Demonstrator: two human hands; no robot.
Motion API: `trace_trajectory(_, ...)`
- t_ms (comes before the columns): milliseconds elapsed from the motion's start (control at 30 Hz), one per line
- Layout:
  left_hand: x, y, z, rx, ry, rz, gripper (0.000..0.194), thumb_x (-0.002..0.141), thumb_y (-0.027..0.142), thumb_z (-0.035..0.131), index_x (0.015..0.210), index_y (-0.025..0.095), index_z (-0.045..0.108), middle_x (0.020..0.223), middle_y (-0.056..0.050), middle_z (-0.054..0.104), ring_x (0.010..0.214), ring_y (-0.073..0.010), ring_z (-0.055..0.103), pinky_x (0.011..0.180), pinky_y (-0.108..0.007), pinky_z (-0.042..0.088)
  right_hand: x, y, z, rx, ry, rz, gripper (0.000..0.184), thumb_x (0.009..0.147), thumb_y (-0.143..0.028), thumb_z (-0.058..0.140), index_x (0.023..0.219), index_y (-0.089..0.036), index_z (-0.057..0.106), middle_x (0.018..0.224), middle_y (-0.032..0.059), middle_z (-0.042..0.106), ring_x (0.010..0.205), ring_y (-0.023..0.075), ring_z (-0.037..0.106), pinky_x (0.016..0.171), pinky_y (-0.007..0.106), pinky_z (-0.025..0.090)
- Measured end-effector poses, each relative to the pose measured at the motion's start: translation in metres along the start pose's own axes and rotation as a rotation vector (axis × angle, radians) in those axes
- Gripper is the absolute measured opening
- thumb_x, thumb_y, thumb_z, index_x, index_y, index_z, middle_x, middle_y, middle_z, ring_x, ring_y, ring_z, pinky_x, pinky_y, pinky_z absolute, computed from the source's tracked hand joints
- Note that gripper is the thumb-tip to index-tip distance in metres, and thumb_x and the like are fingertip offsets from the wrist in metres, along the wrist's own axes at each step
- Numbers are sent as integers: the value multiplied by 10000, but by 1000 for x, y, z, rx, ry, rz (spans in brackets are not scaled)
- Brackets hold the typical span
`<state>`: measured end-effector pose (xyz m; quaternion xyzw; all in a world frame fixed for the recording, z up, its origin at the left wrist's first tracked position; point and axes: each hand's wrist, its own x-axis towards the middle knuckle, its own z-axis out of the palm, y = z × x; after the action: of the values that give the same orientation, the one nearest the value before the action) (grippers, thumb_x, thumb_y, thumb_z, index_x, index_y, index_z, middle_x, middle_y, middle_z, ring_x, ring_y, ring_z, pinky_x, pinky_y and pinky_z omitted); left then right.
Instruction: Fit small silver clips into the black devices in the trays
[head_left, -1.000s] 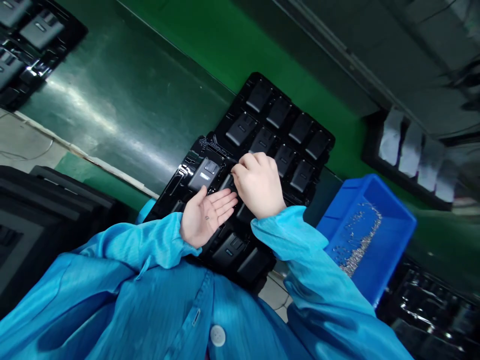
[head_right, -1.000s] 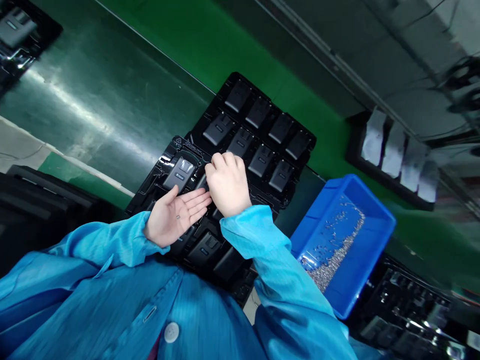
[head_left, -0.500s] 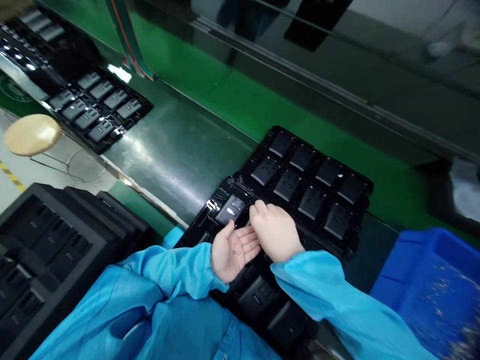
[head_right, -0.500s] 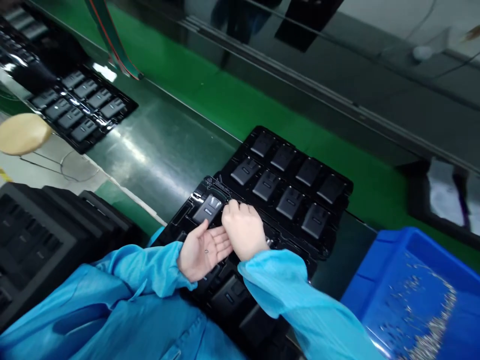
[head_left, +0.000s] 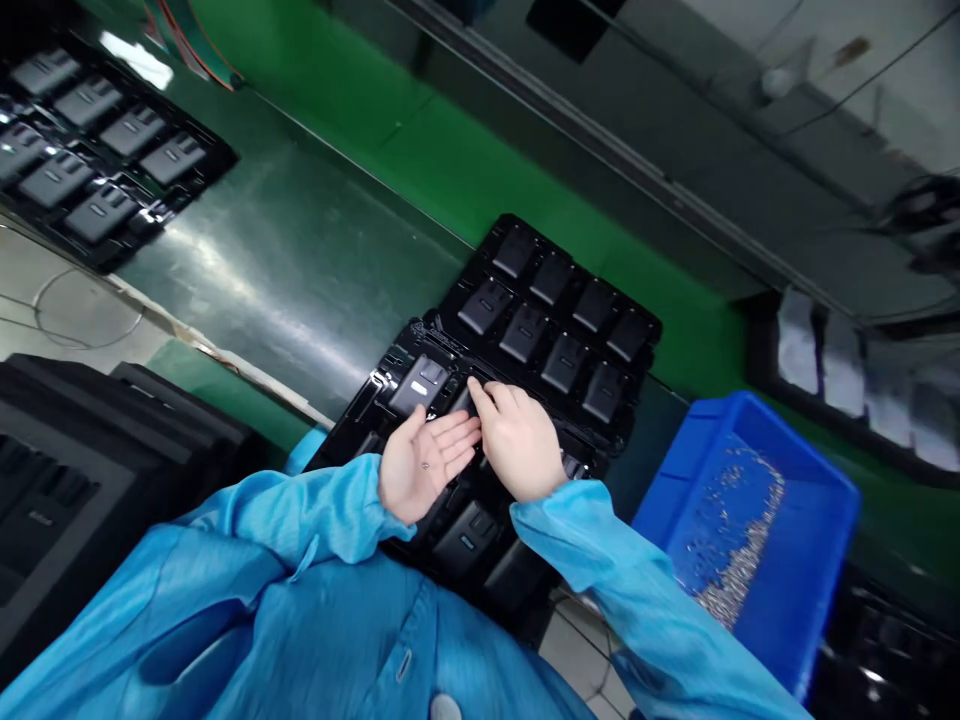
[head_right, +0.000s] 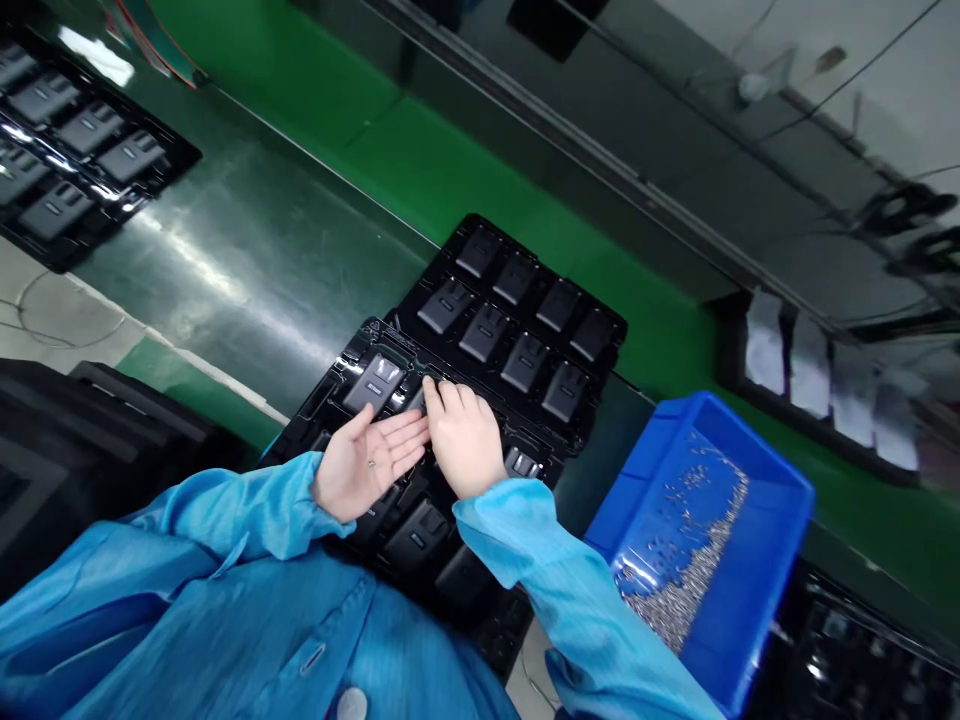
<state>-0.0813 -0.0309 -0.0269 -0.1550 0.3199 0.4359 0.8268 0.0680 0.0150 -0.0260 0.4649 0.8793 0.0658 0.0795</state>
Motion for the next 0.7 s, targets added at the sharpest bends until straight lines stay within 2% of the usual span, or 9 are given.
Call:
trace_trajectory(133,-1,0,0,9,-8,-8,674,1001,487,308,1424,-15,458,1412,-216,548,1300,-258,552,1115,-353,396,-3,0,3,82,-14,30,507,910,-87,443,1415,-84,482,1243,155,616,1080,293,529,856,411,478)
trace_trajectory(267,0,1,0,3,-16,-19,684,998,493,307,1455,-3,423,1429,-212,533,1324,-253,531,1130,-354,378,-3,6,9,301,8,93,526,880,-36,370,1384,-93,511,1232,146,609,1070,287,540,901,427,494)
trace_trajectory(367,-1,3,-1,-11,-40,-38,691,998,499,299,1447,-9,430,1443,-209,522,1334,-262,517,1125,-358,379,-4,10,6,490,116,119,501,895,-48,342,1361,-115,513,1203,138,611,1077,263,553,952,429,488)
trace_trajectory(433,-3,6,0,-30,-79,-47,713,997,523,277,1441,-12,437,1431,-208,535,1315,-266,532,1111,-363,389,-6,8,-4,572,226,127,416,922,-92,382,1298,-140,554,1163,125,619,1070,247,561,959,422,479)
trace_trajectory(533,-9,11,1,-70,-172,-44,757,995,562,241,1461,-9,410,1315,-206,627,1143,-236,642,1026,-336,449,-13,-6,-28,649,321,80,212,931,-151,492,1073,-180,647,1067,87,633,1010,223,562,900,387,467)
trace_trajectory(633,-16,16,5,-66,-227,-45,762,1001,559,209,1477,-10,383,1138,-180,709,829,-172,691,839,-283,513,-20,-25,-47,689,249,-6,108,913,-183,570,926,-216,672,985,51,634,960,211,541,841,365,432)
trace_trajectory(700,-19,19,9,-43,-230,-56,766,1002,561,180,1477,-5,385,1142,-182,707,819,-176,690,817,-285,518,-22,-34,-53,684,194,-33,88,907,-207,597,897,-229,681,969,41,636,955,213,524,824,363,403)
